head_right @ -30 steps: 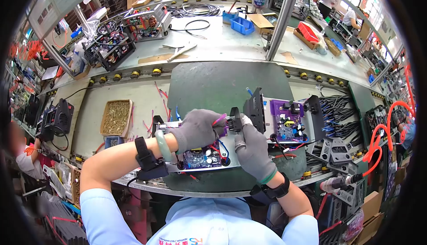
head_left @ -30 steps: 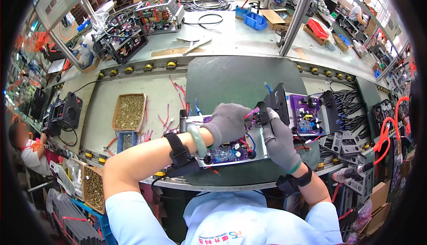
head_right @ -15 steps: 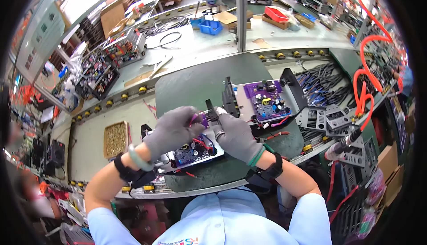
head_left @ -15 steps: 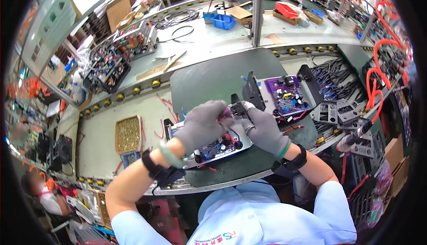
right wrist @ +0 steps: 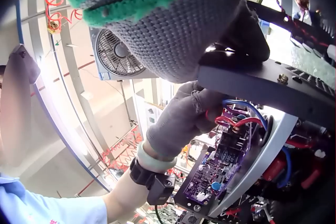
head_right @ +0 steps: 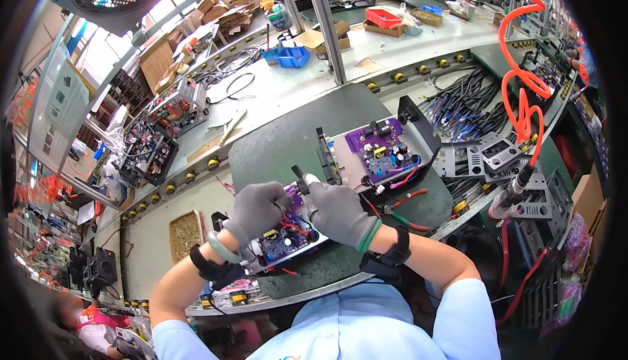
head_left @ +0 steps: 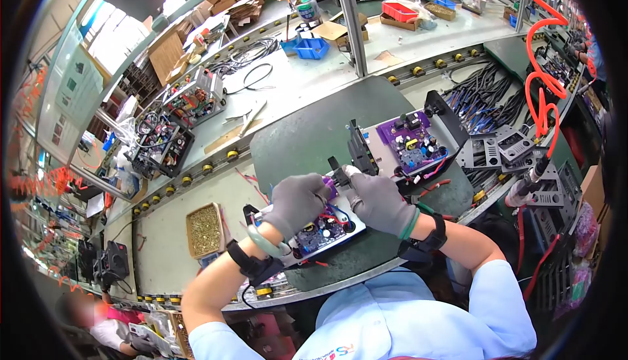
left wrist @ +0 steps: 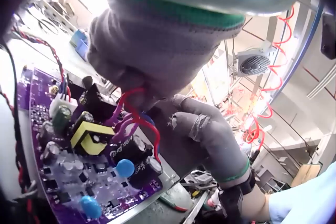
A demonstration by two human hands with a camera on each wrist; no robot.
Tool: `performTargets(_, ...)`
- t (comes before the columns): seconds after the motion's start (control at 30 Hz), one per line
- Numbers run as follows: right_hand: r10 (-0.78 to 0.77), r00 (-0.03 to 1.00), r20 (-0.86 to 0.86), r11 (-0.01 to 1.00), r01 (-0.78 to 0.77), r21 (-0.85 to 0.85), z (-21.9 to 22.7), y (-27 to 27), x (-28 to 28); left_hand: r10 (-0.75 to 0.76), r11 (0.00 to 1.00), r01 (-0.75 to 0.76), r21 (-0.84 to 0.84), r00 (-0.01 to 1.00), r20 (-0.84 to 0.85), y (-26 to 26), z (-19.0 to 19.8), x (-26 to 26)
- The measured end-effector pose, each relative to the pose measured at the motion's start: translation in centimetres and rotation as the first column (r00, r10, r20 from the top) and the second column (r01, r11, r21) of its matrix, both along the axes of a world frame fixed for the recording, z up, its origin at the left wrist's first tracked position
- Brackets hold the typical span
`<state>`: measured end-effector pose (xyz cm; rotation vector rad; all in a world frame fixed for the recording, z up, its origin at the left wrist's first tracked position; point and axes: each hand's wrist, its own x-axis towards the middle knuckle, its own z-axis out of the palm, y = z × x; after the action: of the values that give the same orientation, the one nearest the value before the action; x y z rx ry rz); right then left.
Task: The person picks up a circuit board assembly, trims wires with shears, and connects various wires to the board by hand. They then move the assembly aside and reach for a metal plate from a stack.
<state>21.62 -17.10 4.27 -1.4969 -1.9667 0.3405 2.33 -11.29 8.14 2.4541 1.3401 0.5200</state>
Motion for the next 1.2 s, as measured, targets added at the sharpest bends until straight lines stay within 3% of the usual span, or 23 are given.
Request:
performTargets(0.17, 0.01, 0.999, -0.048, 0.999, -0.011, -0.03, 0.3, -0.1, -0.1, -0.03, 0.976, 0.067, 0.208, 0.984, -0.177, -0.2, 0.0, 0.7)
performTargets(0.27, 0.012, 1.0, -0.019, 0.999, -0.012, -0.034, -0.1, 0.0, 0.0, -0.095, 0.974, 0.124, 0.189, 0.983, -0.154, -0.1, 0.0, 0.5)
performTargets(0.4, -0.029, 0.998, -0.053, 0.999, 0.03, 0.011, 0.0, -0.2, -0.6, -0.073, 0.975, 0.109, 0.193, 0.98, -0.185, 0.6, -0.6, 0.6)
performTargets(0.47, -0.01, 0.999, -0.039, 1.0, 0.01, 0.024, -0.1, -0.2, -0.5, -0.236, 0.933, 0.291, 0.21, 0.939, -0.25, 1.7, -0.7, 0.6)
performTargets(0.5, -0.015, 0.999, -0.041, 1.0, 0.016, 0.026, -0.1, -0.1, -0.5, -0.241, 0.932, 0.296, 0.21, 0.937, -0.252, 2.5, -0.4, 0.7)
performTargets(0.57, -0.019, 0.998, -0.058, 0.998, 0.022, 0.061, -0.4, -0.1, -0.7, -0.383, 0.896, 0.439, 0.062, 0.837, -0.39, 4.0, 0.5, 0.8)
performTargets(0.67, -0.027, 1.0, -0.013, 0.998, 0.027, 0.064, -0.2, 0.1, -0.9, -0.411, 0.896, 0.443, -0.025, 0.808, -0.422, 4.5, 1.3, 1.3)
performTargets(0.8, 0.063, 0.994, -0.088, 0.998, -0.062, 0.019, -0.1, 0.1, 0.0, -0.373, 0.89, 0.446, 0.092, 0.83, -0.414, 2.6, 2.2, 2.7)
performTargets(0.83, 0.13, 0.986, -0.105, 0.974, -0.147, -0.174, 2.5, -0.4, 1.0, -0.307, 0.933, 0.359, -0.024, 0.76, -0.573, 1.4, 4.3, 4.1)
performTargets(0.87, 0.169, 0.974, -0.149, 0.98, -0.182, -0.084, 1.9, -0.5, 2.0, -0.242, 0.965, 0.242, -0.105, 0.652, -0.719, 0.9, 5.5, 5.1)
performTargets(0.93, 0.151, 0.974, -0.172, 0.942, -0.089, 0.323, 5.6, -2.3, 5.3, -0.252, 0.949, 0.311, -0.043, 0.672, -0.696, 0.6, 6.4, 6.9)
performTargets(1.0, -0.147, 0.958, -0.248, 0.908, 0.23, 0.35, 7.6, -1.9, 10.8, -0.136, 0.986, 0.165, 0.016, 0.863, -0.487, -1.4, 8.3, 8.9)
performTargets(1.07, -0.552, 0.826, -0.114, 0.718, 0.541, 0.439, 7.8, -1.2, 16.7, -0.142, 0.988, 0.148, -0.033, 0.828, -0.543, -0.5, 5.6, 10.8)
performTargets(1.13, -0.593, 0.805, -0.013, 0.805, 0.593, 0.004, 3.0, 0.6, 21.4, -0.126, 0.992, 0.103, -0.071, 0.822, -0.555, -0.5, 3.4, 12.3)
performTargets(1.2, -0.655, 0.755, 0.019, 0.755, 0.656, -0.008, -2.6, 1.0, 20.1, -0.069, 0.995, 0.098, 0.028, 0.847, -0.528, -1.0, 1.9, 11.8)
